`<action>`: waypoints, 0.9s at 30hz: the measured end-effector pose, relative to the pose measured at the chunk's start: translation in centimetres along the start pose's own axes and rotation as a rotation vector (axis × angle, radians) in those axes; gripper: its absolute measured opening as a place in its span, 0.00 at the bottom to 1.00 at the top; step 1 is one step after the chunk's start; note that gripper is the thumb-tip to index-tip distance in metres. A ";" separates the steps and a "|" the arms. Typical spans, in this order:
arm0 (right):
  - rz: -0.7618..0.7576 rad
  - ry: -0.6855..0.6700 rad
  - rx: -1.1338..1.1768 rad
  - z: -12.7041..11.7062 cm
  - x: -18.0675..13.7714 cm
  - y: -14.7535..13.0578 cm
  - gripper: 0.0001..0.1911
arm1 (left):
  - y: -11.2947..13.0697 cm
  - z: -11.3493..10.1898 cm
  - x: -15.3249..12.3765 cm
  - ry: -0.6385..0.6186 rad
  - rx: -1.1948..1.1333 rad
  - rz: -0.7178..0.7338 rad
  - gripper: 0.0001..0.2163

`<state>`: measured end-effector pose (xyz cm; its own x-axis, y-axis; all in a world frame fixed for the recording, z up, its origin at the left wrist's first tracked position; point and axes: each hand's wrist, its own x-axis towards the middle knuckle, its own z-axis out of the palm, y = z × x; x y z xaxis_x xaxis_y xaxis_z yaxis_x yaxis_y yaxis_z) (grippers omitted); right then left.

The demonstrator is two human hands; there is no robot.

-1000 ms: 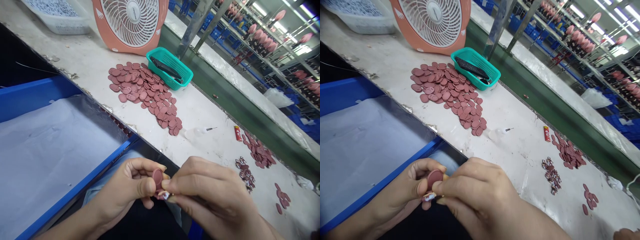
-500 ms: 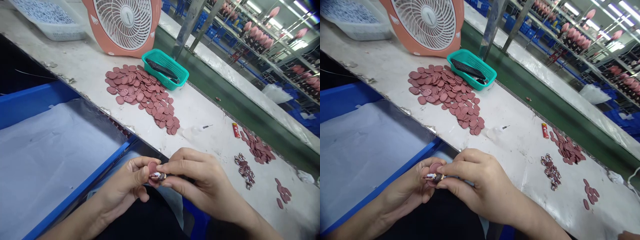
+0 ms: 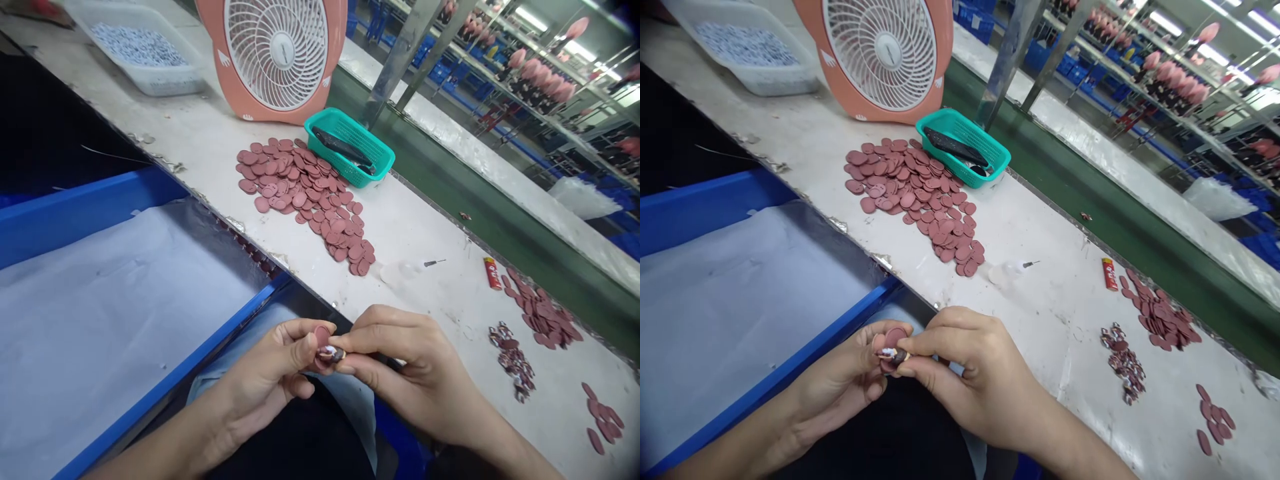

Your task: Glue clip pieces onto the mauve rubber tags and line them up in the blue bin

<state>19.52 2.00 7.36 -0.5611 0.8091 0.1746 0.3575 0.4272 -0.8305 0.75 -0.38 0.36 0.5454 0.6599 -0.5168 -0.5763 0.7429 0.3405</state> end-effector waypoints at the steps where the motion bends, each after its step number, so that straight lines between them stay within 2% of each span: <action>1: 0.004 0.000 0.005 0.1 0.1 0.0 0.08 | 0.0 -0.1 0.0 -0.006 -0.004 0.006 0.15; 5: 0.014 0.015 0.039 0.4 0.7 0.1 0.05 | 0.6 -0.7 0.0 -0.039 0.020 0.043 0.16; 9: 0.023 0.102 0.015 1.0 1.3 0.6 0.04 | 1.2 -1.5 0.5 -0.055 0.046 0.074 0.23; 12: -0.014 0.247 -0.127 2.0 1.4 1.2 0.05 | 1.5 -2.0 0.7 0.089 0.072 0.147 0.24; 15: -0.116 0.403 -0.353 3.7 1.5 1.9 0.07 | 1.4 -2.1 0.5 0.280 0.144 0.307 0.18; 17: -0.221 0.474 -0.530 4.9 1.5 2.2 0.09 | 1.3 -1.8 0.3 0.318 0.216 0.417 0.16; 21: -0.376 0.483 -0.739 6.7 1.8 2.8 0.15 | 1.4 -1.1 0.2 0.343 0.291 0.549 0.16; 24: -0.395 0.467 -0.759 7.4 2.4 3.2 0.14 | 1.6 -1.2 0.4 0.402 0.281 0.597 0.15; 27: -0.378 0.472 -0.768 8.1 3.4 3.4 0.13 | 1.8 -1.7 0.5 0.456 0.286 0.586 0.15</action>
<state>12.77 2.96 0.84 -0.4417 0.5718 0.6913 0.6986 0.7027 -0.1348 -1.04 1.11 -0.59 -0.1370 0.8872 -0.4405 -0.4795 0.3297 0.8132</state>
